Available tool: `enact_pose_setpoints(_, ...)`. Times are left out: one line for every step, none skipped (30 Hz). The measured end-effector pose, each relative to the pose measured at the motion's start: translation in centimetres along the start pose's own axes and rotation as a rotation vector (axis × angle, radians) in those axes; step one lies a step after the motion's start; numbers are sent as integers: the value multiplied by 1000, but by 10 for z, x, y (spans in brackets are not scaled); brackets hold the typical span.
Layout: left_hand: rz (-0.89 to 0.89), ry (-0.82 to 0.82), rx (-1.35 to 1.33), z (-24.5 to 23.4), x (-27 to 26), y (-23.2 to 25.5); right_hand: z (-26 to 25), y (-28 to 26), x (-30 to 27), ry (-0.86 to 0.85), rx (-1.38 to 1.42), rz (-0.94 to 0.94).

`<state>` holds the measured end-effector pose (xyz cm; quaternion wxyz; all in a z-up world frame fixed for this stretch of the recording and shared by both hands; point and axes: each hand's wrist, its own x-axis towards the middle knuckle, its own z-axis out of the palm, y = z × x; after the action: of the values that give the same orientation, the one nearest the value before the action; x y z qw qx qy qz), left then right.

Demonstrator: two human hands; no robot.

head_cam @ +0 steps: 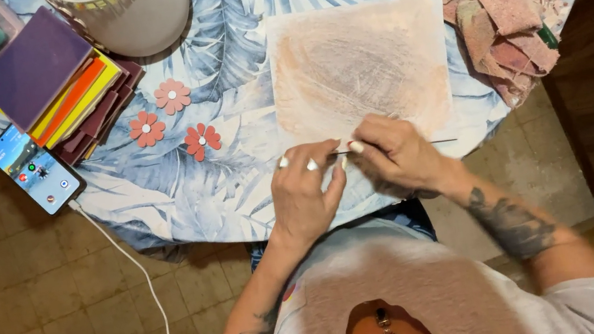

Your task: A person is burnishing a paper substrate using a small hand tool and manipulating small craft items with pliers on a workshop table.

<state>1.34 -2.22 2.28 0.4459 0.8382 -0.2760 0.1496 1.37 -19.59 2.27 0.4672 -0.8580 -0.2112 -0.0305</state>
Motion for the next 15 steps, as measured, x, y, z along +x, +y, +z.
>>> enact_pose_setpoints(-1,-2,-2,-3,-6,-1,-5,16,-8,0,0,3)
enact_pose_setpoints(45,-81,158,-5,-11,-3,-9,33,-15,-20,-363,-116)
enact_pose_setpoints(92,-161,317,-8,-17,-4,-13,49,-23,-41,-727,-236)
enact_pose_setpoints(91,-158,316,-10,-20,-5,-14,48,-22,-43,-728,-237)
enact_pose_setpoints(73,-203,333,-12,-23,-5,-15,46,-21,-41,-801,-287)
enact_pose_setpoints(55,-247,349,-13,-26,-5,-17,44,-20,-41,-873,-338)
enact_pose_setpoints(52,-244,348,-12,-27,-7,-6,49,-14,-44,-875,-340)
enact_pose_setpoints(56,-244,343,-10,-29,-9,4,53,-10,-64,-839,-386)
enact_pose_setpoints(59,-244,339,-9,-31,-11,15,57,-6,-83,-803,-431)
enact_pose_setpoints(55,-240,341,-8,-32,-12,20,48,16,-86,-803,-437)
enact_pose_setpoints(59,-239,350,-7,-34,-14,25,39,37,-52,-776,-481)
enact_pose_setpoints(62,-239,361,-7,-35,-16,31,29,58,-17,-748,-525)
enact_pose_setpoints(59,-236,363,-6,-36,-17,38,36,72,-20,-747,-530)
enact_pose_setpoints(47,-251,377,-5,-37,-18,45,44,84,-15,-785,-521)
enact_pose_setpoints(36,-266,391,-4,-38,-19,52,51,97,-10,-823,-511)
